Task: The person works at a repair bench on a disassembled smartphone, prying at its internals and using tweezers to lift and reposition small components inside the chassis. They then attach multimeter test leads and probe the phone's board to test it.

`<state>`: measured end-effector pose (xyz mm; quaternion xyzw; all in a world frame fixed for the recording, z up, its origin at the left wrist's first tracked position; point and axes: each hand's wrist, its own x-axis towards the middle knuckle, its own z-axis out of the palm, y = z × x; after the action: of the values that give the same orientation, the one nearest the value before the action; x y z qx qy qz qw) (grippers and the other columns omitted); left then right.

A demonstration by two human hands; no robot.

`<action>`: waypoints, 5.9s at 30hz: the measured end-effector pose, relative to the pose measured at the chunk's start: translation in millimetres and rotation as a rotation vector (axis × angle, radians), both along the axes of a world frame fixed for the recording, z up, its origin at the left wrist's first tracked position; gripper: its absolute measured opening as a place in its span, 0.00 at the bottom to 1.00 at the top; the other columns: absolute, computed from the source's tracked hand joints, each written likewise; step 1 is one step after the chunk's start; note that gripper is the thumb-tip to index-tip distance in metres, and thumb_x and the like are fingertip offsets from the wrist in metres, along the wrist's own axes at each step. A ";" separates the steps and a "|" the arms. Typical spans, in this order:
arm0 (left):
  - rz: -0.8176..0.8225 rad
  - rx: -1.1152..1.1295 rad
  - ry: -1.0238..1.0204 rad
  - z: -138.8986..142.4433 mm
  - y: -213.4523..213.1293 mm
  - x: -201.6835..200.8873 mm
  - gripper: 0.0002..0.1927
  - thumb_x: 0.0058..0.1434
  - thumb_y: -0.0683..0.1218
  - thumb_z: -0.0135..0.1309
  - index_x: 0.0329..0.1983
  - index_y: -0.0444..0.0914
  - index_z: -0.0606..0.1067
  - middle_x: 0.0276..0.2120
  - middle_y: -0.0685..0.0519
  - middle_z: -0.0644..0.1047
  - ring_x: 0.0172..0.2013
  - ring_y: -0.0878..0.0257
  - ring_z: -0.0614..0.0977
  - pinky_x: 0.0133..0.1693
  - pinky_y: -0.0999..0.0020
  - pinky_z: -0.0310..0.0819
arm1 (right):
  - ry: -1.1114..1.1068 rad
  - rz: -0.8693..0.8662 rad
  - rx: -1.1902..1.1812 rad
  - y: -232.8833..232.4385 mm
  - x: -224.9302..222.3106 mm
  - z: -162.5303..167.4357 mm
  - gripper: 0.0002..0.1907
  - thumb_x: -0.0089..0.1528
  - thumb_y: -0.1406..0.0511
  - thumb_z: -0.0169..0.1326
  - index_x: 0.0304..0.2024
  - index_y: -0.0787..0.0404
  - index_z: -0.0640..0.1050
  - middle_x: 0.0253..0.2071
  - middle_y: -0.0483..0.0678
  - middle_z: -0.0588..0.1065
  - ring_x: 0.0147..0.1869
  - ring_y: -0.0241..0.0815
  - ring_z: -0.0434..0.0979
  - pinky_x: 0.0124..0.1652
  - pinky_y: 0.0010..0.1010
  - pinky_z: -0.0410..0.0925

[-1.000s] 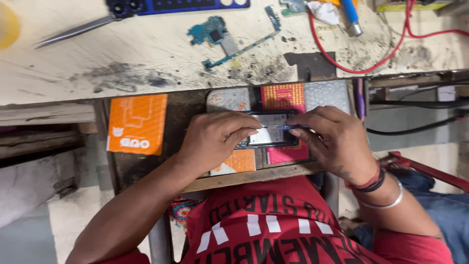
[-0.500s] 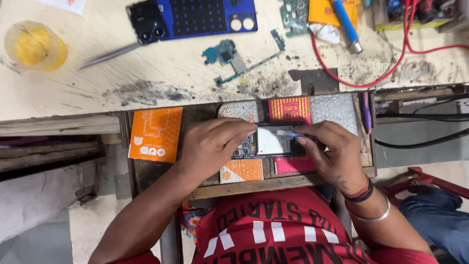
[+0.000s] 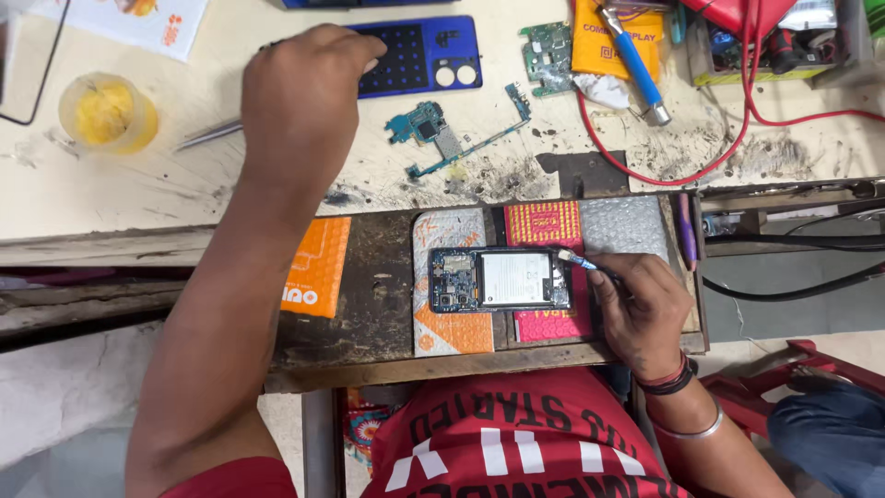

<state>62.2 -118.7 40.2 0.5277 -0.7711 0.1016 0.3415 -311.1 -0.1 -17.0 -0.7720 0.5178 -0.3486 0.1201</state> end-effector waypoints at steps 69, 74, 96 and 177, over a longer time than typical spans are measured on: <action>-0.286 0.612 0.081 -40.9 136.0 -79.1 0.39 0.50 0.59 0.67 0.62 0.38 0.73 0.58 0.49 0.77 0.61 0.53 0.74 0.58 0.57 0.72 | 0.821 0.249 0.010 12.6 1.7 106.2 0.23 0.52 0.71 0.56 0.50 0.54 0.85 0.32 0.45 0.72 0.34 0.45 0.72 0.34 0.35 0.70; -0.278 0.610 0.074 -41.4 136.9 -80.4 0.39 0.49 0.59 0.67 0.62 0.38 0.73 0.57 0.48 0.77 0.60 0.53 0.74 0.57 0.57 0.71 | 0.804 0.245 0.073 5.9 0.3 108.7 0.21 0.52 0.71 0.56 0.47 0.54 0.84 0.32 0.45 0.72 0.36 0.45 0.73 0.35 0.35 0.71; -0.269 0.610 0.086 -41.1 140.1 -80.6 0.40 0.48 0.59 0.68 0.62 0.39 0.73 0.58 0.50 0.77 0.60 0.53 0.75 0.58 0.58 0.71 | 1.048 0.588 0.123 -18.8 15.8 122.5 0.12 0.49 0.66 0.56 0.37 0.56 0.78 0.36 0.46 0.71 0.39 0.45 0.73 0.38 0.35 0.72; -0.278 0.682 0.100 -48.3 126.1 -83.0 0.41 0.47 0.59 0.69 0.62 0.38 0.72 0.59 0.48 0.74 0.61 0.53 0.72 0.58 0.57 0.68 | 1.066 0.776 -0.126 -37.1 11.3 119.1 0.17 0.47 0.65 0.54 0.40 0.54 0.79 0.37 0.44 0.73 0.39 0.44 0.74 0.31 0.34 0.70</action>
<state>-20.8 7.4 -8.1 0.5059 -0.8072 -0.2345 0.1938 -299.9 -37.2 102.1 -0.9749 0.1691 0.1200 -0.0812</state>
